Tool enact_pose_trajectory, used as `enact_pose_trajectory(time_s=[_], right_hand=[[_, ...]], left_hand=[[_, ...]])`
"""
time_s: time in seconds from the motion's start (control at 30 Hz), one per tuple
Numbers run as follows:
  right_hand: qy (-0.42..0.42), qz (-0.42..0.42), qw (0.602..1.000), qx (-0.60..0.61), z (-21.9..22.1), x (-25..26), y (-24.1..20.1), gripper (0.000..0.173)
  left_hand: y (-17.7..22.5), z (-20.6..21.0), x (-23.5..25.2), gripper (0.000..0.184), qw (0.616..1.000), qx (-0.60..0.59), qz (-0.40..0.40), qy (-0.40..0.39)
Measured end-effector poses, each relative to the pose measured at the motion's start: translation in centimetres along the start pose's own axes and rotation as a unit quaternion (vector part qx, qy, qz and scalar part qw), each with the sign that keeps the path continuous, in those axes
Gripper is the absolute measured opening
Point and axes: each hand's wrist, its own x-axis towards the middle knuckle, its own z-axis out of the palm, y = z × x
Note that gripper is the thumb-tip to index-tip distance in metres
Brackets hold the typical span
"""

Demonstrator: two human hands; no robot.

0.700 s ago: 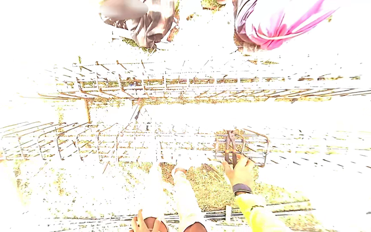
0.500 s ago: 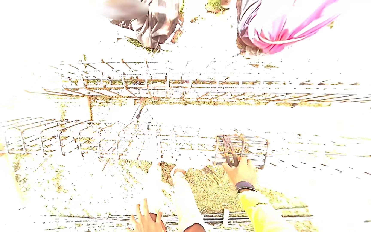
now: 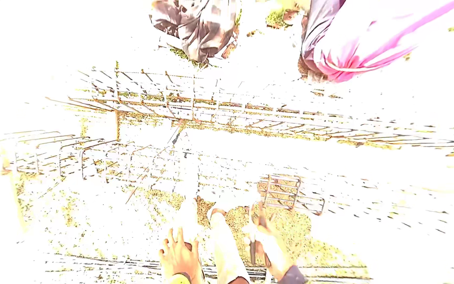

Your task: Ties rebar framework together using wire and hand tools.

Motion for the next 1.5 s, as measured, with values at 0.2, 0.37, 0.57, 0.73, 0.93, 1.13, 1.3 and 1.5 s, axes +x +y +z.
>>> enact_pose_trajectory(time_s=[0.2,0.37,0.57,0.73,0.93,1.13,1.3,1.5], right_hand=[[-0.145,0.106,0.969,0.173,4.2,-1.6,3.4,0.054],[-0.138,0.162,0.939,0.272,6.6,-1.3,2.5,0.043],[-0.189,0.139,0.873,0.427,7.9,-0.3,2.6,0.04],[-0.21,0.122,0.809,0.535,9.3,0.1,2.6,0.026],[-0.232,0.131,0.791,0.551,10.4,0.2,2.1,0.034],[-0.233,0.086,0.8,0.547,11.1,0.0,2.0,0.032],[-0.179,0.089,0.828,0.523,11.6,0.2,1.7,0.03],[-0.185,0.087,0.831,0.518,12.5,0.2,0.9,0.018]], left_hand=[[-0.3,0.1,0.6,0.083,1.0,-0.008,0.0,-0.01],[-0.6,0.2,0.7,0.082,1.0,-0.017,-0.001,-0.017],[-0.9,-0.3,0.6,0.079,0.999,-0.026,-0.006,-0.042],[-1.3,-0.3,0.7,0.079,0.998,-0.025,-0.005,-0.049],[-1.7,0.3,1.0,0.082,0.998,-0.046,-0.005,-0.042],[-2.0,0.2,1.2,0.082,0.997,-0.053,-0.008,-0.051],[-2.3,0.4,1.3,0.083,0.997,-0.056,-0.009,-0.051],[-2.5,0.3,1.5,0.081,0.997,-0.057,-0.014,-0.057]])
